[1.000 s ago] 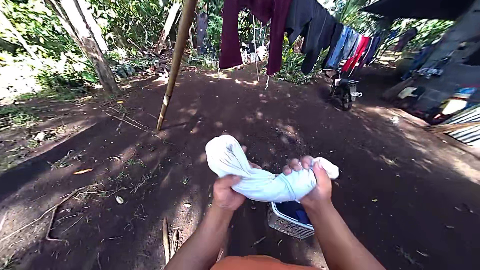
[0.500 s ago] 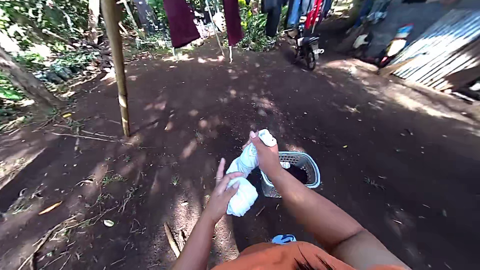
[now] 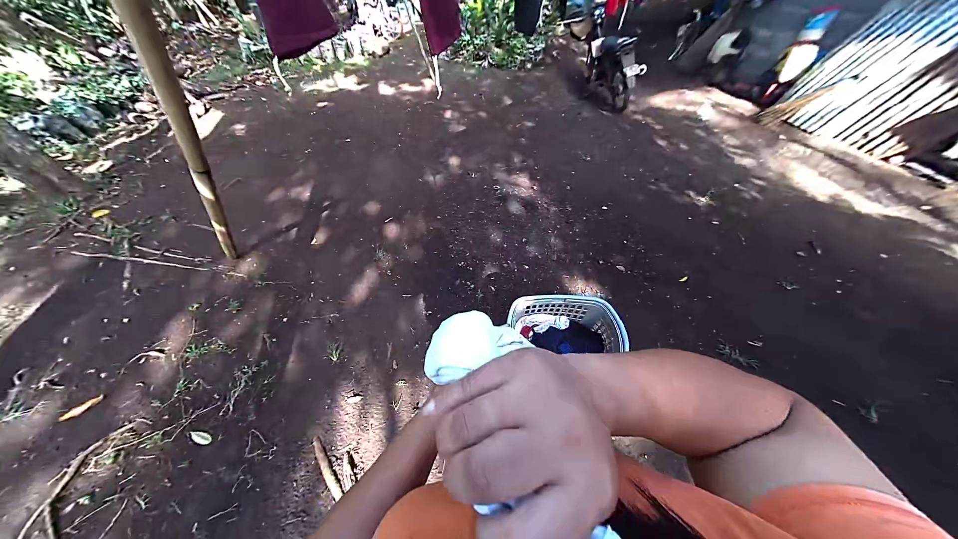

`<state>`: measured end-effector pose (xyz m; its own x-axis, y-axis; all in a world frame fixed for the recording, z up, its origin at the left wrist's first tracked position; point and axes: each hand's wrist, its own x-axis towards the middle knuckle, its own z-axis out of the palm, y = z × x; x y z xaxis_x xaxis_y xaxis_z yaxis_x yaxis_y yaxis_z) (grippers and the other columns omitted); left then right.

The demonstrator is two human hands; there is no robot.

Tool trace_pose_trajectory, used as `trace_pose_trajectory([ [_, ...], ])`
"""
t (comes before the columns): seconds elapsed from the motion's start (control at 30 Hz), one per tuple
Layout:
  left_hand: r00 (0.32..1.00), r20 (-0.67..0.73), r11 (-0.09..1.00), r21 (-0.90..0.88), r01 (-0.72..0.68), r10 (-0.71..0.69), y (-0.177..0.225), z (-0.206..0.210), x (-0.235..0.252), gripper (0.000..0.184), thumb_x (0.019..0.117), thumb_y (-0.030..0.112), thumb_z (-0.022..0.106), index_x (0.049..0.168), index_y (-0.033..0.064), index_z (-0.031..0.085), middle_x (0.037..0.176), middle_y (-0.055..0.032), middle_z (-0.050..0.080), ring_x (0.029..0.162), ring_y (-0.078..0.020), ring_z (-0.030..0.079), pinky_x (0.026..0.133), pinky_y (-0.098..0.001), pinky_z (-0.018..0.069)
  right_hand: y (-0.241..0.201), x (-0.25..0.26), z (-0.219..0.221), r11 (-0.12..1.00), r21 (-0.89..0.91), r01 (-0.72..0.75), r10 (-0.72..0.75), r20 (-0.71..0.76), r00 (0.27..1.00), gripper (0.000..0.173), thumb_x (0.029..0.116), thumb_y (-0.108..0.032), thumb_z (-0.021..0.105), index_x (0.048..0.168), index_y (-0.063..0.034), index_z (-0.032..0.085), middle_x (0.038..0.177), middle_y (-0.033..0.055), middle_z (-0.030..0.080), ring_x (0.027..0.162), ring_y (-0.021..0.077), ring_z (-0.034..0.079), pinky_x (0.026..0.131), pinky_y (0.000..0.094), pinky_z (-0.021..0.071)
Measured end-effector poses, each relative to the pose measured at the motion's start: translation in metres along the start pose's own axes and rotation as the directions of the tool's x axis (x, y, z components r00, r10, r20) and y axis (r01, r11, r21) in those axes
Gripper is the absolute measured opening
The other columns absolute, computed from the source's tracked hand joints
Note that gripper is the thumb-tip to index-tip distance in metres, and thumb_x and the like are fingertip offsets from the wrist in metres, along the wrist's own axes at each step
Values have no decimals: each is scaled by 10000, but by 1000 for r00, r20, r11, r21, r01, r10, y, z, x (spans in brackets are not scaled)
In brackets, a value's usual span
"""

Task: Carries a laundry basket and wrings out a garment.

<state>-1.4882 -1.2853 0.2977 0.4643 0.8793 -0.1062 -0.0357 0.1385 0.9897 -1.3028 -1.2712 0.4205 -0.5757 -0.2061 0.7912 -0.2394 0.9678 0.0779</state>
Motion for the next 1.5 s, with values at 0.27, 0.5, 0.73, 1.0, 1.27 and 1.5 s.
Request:
trace_pose_trajectory([
  [0.27, 824, 161, 348, -936, -47, 544, 24, 18, 121, 694, 847, 482, 685, 1352, 12, 611, 1397, -231, 598, 1273, -342, 610, 1005, -463, 544, 51, -62, -68, 959, 282, 14, 69, -284, 956, 402, 975, -408, 668, 866, -28, 598, 800, 148, 635, 836, 282, 689, 971, 517, 558],
  [0.5, 795, -225, 342, -812, -472, 563, 69, 25, 187, 288, 950, 289, 614, 1063, 43, 710, 1180, -201, 704, 1105, -346, 699, 962, -507, 575, 93, -120, -74, 627, 779, -8, 606, -481, 634, 386, 993, -525, 576, 941, -167, 713, 883, 26, 736, 947, 223, 729, 994, 490, 552],
  [0.73, 369, 132, 358, 98, -928, 920, 67, 13, 224, 316, 953, 309, 692, 1262, 289, 630, 1120, 65, 689, 1042, -119, 679, 926, -335, 590, 188, -167, -84, -206, 956, -210, 956, 151, -253, 363, 1124, -241, 327, 840, -108, 509, 647, 15, 567, 587, 147, 626, 641, 344, 608],
  [1.0, 279, 692, -76, 435, -897, 666, 42, -9, 266, 89, 849, 172, 656, 791, 111, 684, 871, -114, 723, 835, -331, 708, 652, -468, 577, 290, -140, -27, -556, 317, -768, 829, 274, -488, 287, 1074, -287, 520, 1021, -17, 600, 729, 29, 574, 602, 132, 599, 625, 332, 565],
  [1.27, 649, 759, 75, 651, -756, -49, 7, -53, 291, 220, 930, 128, 668, 1141, 138, 727, 1116, -152, 710, 1046, -384, 675, 803, -619, 541, 341, -141, 60, -530, 61, -846, 842, 162, -515, 308, 1052, -310, 568, 986, -19, 645, 726, 34, 640, 653, 136, 648, 686, 350, 571],
  [1.5, 857, 475, 422, 831, -363, -199, -30, -97, 290, 255, 938, 185, 688, 1147, 41, 719, 1175, -198, 695, 1129, -389, 639, 942, -635, 482, 355, -149, 133, -516, 42, -855, 856, 43, -515, 307, 1012, -318, 621, 994, -15, 671, 765, 80, 687, 712, 195, 684, 741, 435, 576],
])
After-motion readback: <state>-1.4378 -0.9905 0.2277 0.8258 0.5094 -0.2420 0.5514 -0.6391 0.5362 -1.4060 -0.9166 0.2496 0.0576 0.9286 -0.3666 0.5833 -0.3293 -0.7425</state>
